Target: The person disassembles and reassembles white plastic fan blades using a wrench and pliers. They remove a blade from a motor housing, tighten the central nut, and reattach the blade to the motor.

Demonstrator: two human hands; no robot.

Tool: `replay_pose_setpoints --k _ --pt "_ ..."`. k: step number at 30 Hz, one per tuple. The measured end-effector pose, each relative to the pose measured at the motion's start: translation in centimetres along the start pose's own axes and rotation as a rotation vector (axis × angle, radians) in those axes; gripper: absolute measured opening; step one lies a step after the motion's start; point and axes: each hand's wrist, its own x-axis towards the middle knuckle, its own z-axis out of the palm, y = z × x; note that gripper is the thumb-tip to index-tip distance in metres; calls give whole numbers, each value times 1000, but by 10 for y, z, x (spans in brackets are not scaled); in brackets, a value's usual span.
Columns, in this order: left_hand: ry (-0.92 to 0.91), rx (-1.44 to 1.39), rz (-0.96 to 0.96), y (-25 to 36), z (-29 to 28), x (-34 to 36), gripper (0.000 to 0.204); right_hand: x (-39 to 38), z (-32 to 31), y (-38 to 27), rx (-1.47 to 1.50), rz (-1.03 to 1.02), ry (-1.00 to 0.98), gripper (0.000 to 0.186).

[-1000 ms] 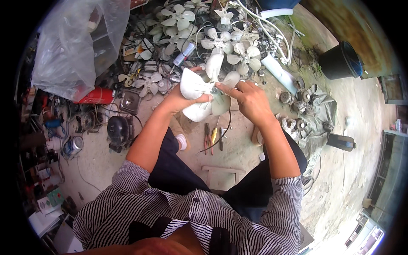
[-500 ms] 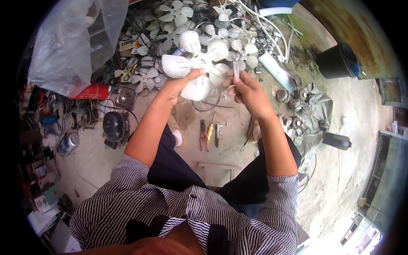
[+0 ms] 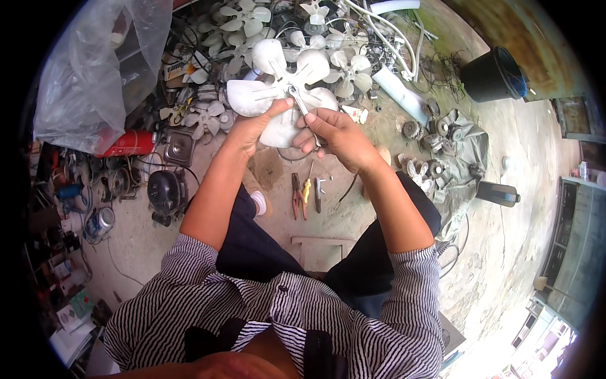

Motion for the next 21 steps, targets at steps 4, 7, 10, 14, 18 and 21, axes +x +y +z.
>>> replay_pose_setpoints --k 4,7,10,14,18,21 --pt "18 -20 54 -4 0 0 55 4 1 3 48 7 -4 29" --pt "5 -7 92 -7 -2 2 60 4 5 3 84 35 3 28" --pt "-4 21 135 -6 -3 0 68 4 9 2 108 65 -10 28" --pt "9 101 227 -1 -2 -2 82 6 13 6 99 66 10 28" --pt "0 230 271 0 -9 1 90 8 -5 7 -7 67 -24 30" --pt "-36 249 312 1 -12 -3 93 8 -20 2 -157 50 -32 30"
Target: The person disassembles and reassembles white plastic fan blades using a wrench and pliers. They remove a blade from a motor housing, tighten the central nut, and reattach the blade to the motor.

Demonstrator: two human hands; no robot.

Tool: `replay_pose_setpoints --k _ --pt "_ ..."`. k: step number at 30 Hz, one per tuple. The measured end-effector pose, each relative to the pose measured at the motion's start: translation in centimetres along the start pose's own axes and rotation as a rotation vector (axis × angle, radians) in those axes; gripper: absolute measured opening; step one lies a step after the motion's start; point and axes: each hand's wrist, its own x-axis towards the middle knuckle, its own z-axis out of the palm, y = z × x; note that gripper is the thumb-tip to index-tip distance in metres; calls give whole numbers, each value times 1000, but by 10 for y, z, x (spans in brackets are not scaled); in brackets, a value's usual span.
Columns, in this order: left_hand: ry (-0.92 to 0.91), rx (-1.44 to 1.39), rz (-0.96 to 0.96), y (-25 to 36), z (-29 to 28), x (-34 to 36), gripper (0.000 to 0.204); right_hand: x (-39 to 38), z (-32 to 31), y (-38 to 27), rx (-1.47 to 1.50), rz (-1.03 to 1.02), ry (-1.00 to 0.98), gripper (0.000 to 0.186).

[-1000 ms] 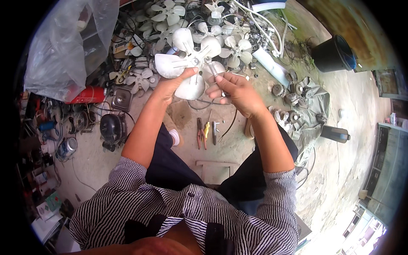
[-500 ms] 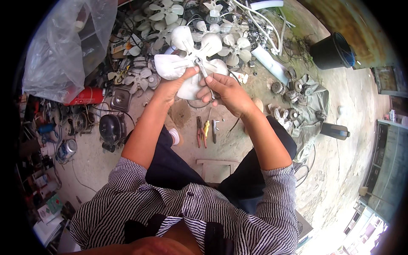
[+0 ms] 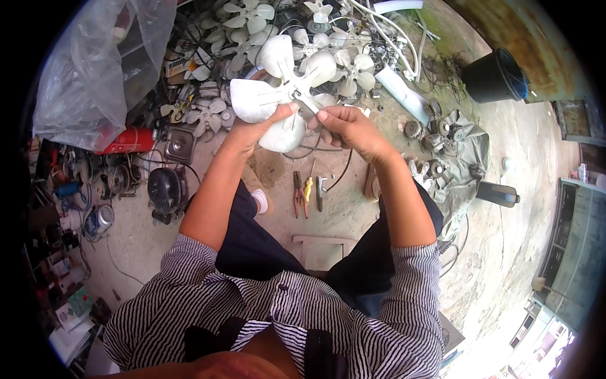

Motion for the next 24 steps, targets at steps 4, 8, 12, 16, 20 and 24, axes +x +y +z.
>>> replay_pose_setpoints --k 4,8,12,16,20,24 --pt "-58 69 8 5 -1 -1 99 -3 -12 -7 -263 -78 43 29" --pt "-89 174 21 5 1 1 98 -7 -23 -8 -435 -172 66 29" --pt "-21 -70 -107 2 4 -3 87 -17 -17 -27 -382 -161 58 27" --pt "-46 -275 -378 3 5 1 76 -19 -17 -23 -169 -120 41 26" --pt "-9 -323 -351 -9 7 3 74 -14 3 -21 -55 -86 -26 25" --pt "26 -258 -171 -15 11 3 76 -11 12 -18 28 -36 -38 25"
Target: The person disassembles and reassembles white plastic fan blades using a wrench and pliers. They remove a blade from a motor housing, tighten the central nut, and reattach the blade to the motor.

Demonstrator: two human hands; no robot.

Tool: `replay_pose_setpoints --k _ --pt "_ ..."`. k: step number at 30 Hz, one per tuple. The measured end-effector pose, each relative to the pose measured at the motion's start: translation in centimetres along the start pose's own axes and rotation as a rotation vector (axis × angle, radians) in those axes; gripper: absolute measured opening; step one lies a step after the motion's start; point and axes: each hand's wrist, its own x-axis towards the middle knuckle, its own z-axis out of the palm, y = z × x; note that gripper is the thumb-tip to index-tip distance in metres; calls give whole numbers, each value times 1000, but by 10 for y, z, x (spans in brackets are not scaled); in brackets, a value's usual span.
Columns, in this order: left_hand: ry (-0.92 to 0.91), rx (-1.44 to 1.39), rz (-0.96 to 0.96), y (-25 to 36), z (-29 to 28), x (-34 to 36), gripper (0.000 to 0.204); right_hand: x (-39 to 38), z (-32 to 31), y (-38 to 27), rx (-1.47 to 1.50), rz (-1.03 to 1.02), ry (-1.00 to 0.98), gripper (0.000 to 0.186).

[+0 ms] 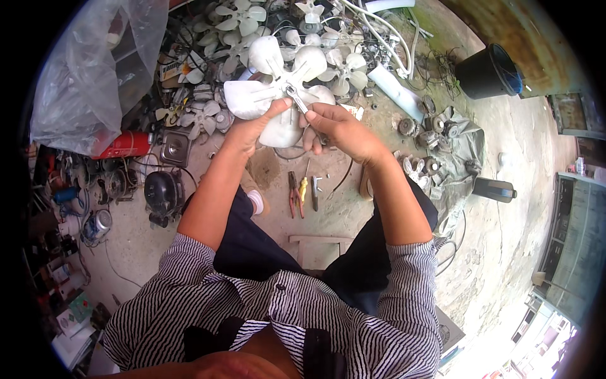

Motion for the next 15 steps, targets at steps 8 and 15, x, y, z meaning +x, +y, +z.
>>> replay_pose_setpoints --k 8,15 --pt "66 73 89 -8 5 3 81 6 13 17 88 -60 25 27" --pt "81 116 213 -7 10 5 86 6 11 16 93 -41 26 28"
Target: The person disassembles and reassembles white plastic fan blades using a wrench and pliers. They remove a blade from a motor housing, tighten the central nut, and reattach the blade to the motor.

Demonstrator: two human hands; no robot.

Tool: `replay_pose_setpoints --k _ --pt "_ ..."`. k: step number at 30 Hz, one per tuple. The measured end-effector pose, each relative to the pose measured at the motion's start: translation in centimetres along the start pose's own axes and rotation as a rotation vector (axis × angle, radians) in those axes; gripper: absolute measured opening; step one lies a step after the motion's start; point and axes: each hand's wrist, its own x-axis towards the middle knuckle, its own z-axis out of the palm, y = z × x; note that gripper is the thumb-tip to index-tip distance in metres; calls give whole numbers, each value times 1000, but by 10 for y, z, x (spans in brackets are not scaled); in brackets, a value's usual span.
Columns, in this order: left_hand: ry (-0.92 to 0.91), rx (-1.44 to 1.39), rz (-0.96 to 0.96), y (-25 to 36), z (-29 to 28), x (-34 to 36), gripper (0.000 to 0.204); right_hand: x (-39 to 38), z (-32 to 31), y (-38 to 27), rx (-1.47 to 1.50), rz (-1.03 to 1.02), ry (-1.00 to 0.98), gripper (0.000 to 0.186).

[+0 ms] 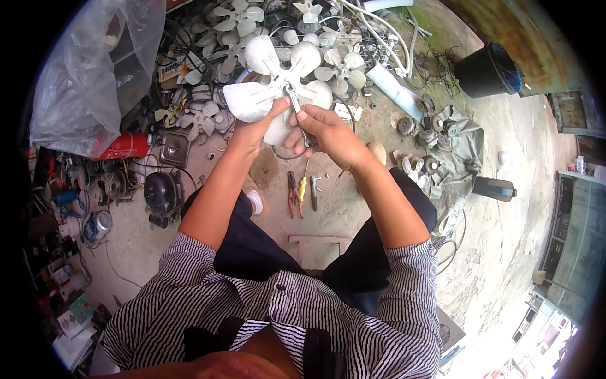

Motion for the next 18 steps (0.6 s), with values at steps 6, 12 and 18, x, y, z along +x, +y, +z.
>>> replay_pose_setpoints --k 6,12,18 --pt "-37 32 39 2 1 1 92 -1 -11 0 90 60 -56 28" --pt "-89 235 170 11 -5 2 95 -1 -35 -7 -362 12 116 29" --pt "-114 591 237 23 -5 -6 102 -8 -38 -14 -1056 -330 391 20"
